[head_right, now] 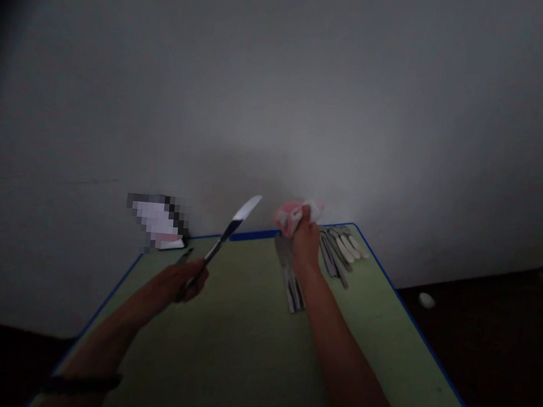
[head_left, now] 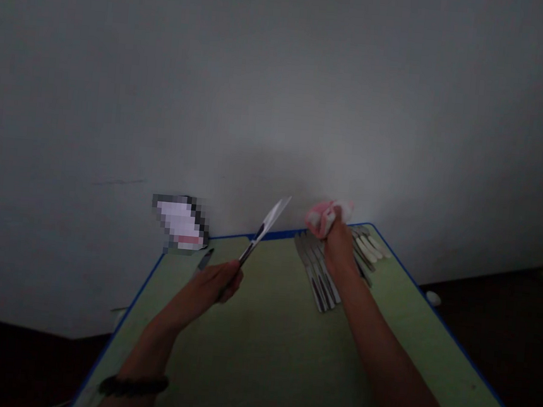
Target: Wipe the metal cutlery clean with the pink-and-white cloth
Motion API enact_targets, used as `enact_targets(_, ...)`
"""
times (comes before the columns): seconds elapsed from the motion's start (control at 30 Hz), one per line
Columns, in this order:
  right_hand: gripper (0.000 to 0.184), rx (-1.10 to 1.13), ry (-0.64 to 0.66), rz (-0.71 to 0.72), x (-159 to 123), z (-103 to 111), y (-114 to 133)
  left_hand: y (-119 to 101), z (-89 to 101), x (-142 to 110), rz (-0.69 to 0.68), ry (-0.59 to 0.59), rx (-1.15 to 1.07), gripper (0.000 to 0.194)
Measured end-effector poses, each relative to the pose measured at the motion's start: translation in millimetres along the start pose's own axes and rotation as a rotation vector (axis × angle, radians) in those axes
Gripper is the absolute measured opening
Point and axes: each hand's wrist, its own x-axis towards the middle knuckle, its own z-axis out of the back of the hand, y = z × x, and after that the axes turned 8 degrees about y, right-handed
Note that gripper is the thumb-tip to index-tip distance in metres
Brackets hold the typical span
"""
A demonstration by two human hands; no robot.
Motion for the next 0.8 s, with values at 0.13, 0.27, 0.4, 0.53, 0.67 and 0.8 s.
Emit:
enact_targets(0.13,0.043,-0.307,0.209,-0.046,-26,2,-30,31,-18.0,-1,0.102,-0.050,0.000,0.049)
enact_targets(0.27,0.040,-0.520,0.524,-0.145,-67,5,-60,55,-25.8,-11,0.172,-0.221,-0.064,0.047)
enact_targets(0.4,0.039,-0.579,0.784,-0.171,-97,-2,-71,60,-23.1,-24,0.142,-0.363,-0.146,0.043)
enact_targets(0.53,0.039,-0.554,0.819,-0.107,-105,-11,-73,55,-25.6,-35,0.123,-0.391,-0.153,0.043)
enact_targets(0.67,0.034,-0.601,0.609,0.097,-101,-10,-67,43,-36.7,-42,0.049,-0.414,0.003,0.044)
enact_targets(0.8,0.038,-0.510,0.641,0.101,-103,-6,-52,23,-52.1,-36,-0.015,-0.409,0.146,0.044)
